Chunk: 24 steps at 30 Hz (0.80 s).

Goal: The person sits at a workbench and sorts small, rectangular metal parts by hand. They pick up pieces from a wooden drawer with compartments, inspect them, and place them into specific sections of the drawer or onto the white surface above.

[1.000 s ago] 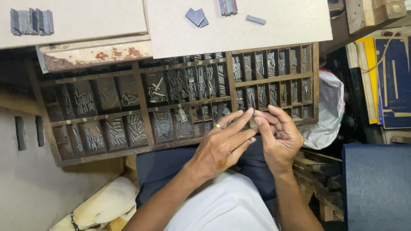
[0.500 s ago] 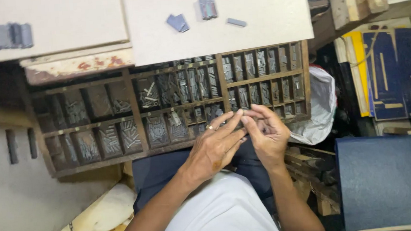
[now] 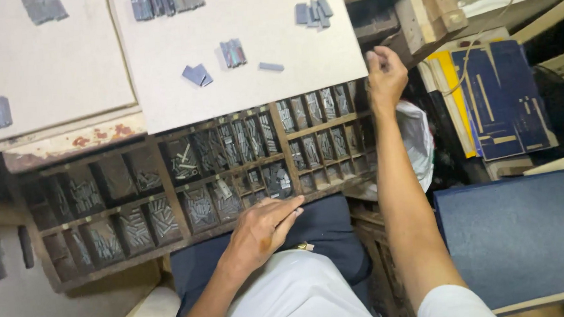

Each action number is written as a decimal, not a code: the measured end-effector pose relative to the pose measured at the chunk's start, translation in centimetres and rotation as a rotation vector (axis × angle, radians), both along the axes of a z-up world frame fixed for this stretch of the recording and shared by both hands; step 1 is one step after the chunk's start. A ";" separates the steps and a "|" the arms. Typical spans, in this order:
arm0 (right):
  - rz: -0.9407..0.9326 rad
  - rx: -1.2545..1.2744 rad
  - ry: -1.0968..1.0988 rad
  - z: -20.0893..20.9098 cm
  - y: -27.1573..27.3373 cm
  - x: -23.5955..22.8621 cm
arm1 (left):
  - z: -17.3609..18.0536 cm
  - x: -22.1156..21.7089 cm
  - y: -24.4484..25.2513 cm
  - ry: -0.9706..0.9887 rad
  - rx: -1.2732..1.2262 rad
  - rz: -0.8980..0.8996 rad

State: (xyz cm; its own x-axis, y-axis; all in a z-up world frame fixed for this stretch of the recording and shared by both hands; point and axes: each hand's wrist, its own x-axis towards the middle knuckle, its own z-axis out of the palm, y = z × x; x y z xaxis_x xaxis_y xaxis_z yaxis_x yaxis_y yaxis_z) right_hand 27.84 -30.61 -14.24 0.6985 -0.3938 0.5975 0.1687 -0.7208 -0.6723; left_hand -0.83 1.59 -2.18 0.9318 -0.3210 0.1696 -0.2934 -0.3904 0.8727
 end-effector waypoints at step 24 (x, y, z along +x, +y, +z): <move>0.266 -0.572 0.633 4.8 2.2 0.4 | -1.7 -1.1 1.9 0.026 -0.027 0.027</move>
State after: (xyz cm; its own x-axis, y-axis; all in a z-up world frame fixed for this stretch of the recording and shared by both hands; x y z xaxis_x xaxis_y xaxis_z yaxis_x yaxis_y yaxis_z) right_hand 28.22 -28.40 -9.48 0.9899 0.0684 0.1243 0.0975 -0.9643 -0.2460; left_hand -1.95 3.50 -3.88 0.9442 -0.2912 0.1539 -0.2604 -0.3738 0.8902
